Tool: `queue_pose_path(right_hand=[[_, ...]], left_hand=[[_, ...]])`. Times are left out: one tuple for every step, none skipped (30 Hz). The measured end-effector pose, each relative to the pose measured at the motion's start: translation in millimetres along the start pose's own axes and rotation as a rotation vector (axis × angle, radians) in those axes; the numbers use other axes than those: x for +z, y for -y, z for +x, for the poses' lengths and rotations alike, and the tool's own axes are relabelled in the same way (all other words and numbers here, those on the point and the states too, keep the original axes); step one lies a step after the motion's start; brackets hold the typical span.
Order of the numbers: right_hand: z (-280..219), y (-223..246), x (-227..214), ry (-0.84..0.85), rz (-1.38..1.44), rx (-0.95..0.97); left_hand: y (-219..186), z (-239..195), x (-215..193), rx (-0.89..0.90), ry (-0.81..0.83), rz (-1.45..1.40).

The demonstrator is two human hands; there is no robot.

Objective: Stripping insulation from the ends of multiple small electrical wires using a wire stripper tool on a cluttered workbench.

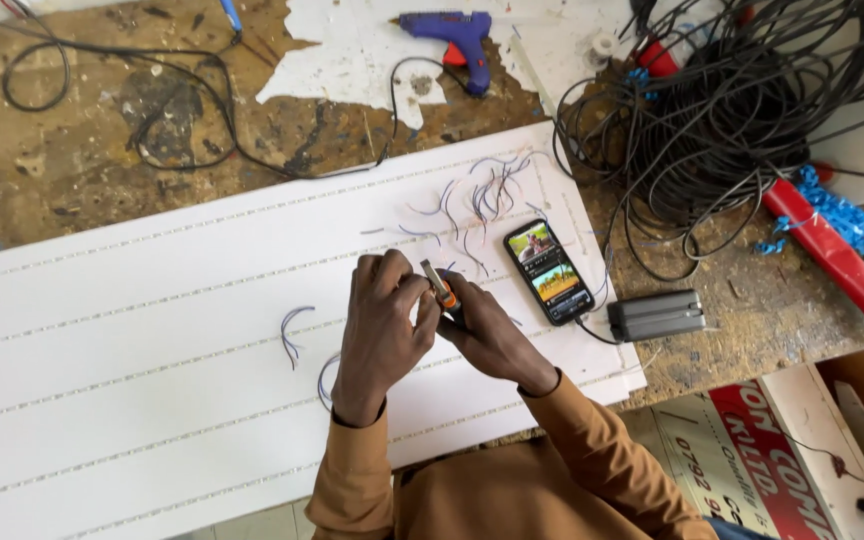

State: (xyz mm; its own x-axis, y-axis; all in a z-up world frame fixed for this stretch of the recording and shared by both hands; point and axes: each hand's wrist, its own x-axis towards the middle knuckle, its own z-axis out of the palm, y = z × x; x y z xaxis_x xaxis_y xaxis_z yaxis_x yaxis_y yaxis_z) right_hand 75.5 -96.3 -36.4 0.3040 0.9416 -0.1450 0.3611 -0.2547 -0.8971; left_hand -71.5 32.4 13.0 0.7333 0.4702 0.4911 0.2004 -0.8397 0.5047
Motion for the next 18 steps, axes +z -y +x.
queue_pose_path(right_hand=[[-5,-1,3,0.006,0.006,0.011],[-4,-1,3,0.012,0.047,0.019],[-4,-1,2,0.018,0.089,0.027],[-3,-3,3,0.010,0.085,0.017],[-3,-5,5,-0.007,0.147,0.041],[-6,-6,8,-0.022,0.214,0.072],[-5,0,7,-0.028,0.214,0.069],[-5,6,5,-0.035,0.295,0.077],[-4,12,4,-0.042,0.375,0.084],[-5,15,4,-0.038,0.374,0.085],[-5,18,5,-0.048,0.424,0.090],[-4,20,5,-0.056,0.474,0.091],[-4,20,7,-0.048,0.473,0.090],[-6,20,8,-0.047,0.485,0.069],[-8,20,10,-0.047,0.498,0.048],[-8,13,14,-0.040,0.499,0.055],[-9,6,18,-0.033,0.540,0.043],[-5,-1,20,-0.028,0.579,0.021]], left_hand=[[1,-7,3,-0.009,0.010,-0.003],[4,-7,6,-0.024,0.002,-0.005],[7,-7,9,-0.038,-0.005,-0.007],[4,-5,7,-0.026,-0.013,-0.005],[1,-2,5,-0.090,-0.069,-0.062],[-4,-3,2,-0.158,-0.117,-0.122],[-8,-4,3,-0.151,-0.117,-0.123],[-12,-5,5,-0.296,-0.194,-0.270],[-16,-6,7,-0.441,-0.270,-0.417],[-15,-10,13,-0.445,-0.272,-0.417],[-14,-15,19,-0.548,-0.269,-0.550],[-12,-18,25,-0.651,-0.269,-0.682],[-13,-17,25,-0.655,-0.276,-0.679],[-16,-18,26,-0.571,-0.283,-0.729],[-18,-19,27,-0.486,-0.290,-0.777],[-18,-21,32,-0.496,-0.292,-0.775],[-18,-23,36,-0.469,-0.335,-0.889],[-16,-20,41,-0.429,-0.381,-1.001]])
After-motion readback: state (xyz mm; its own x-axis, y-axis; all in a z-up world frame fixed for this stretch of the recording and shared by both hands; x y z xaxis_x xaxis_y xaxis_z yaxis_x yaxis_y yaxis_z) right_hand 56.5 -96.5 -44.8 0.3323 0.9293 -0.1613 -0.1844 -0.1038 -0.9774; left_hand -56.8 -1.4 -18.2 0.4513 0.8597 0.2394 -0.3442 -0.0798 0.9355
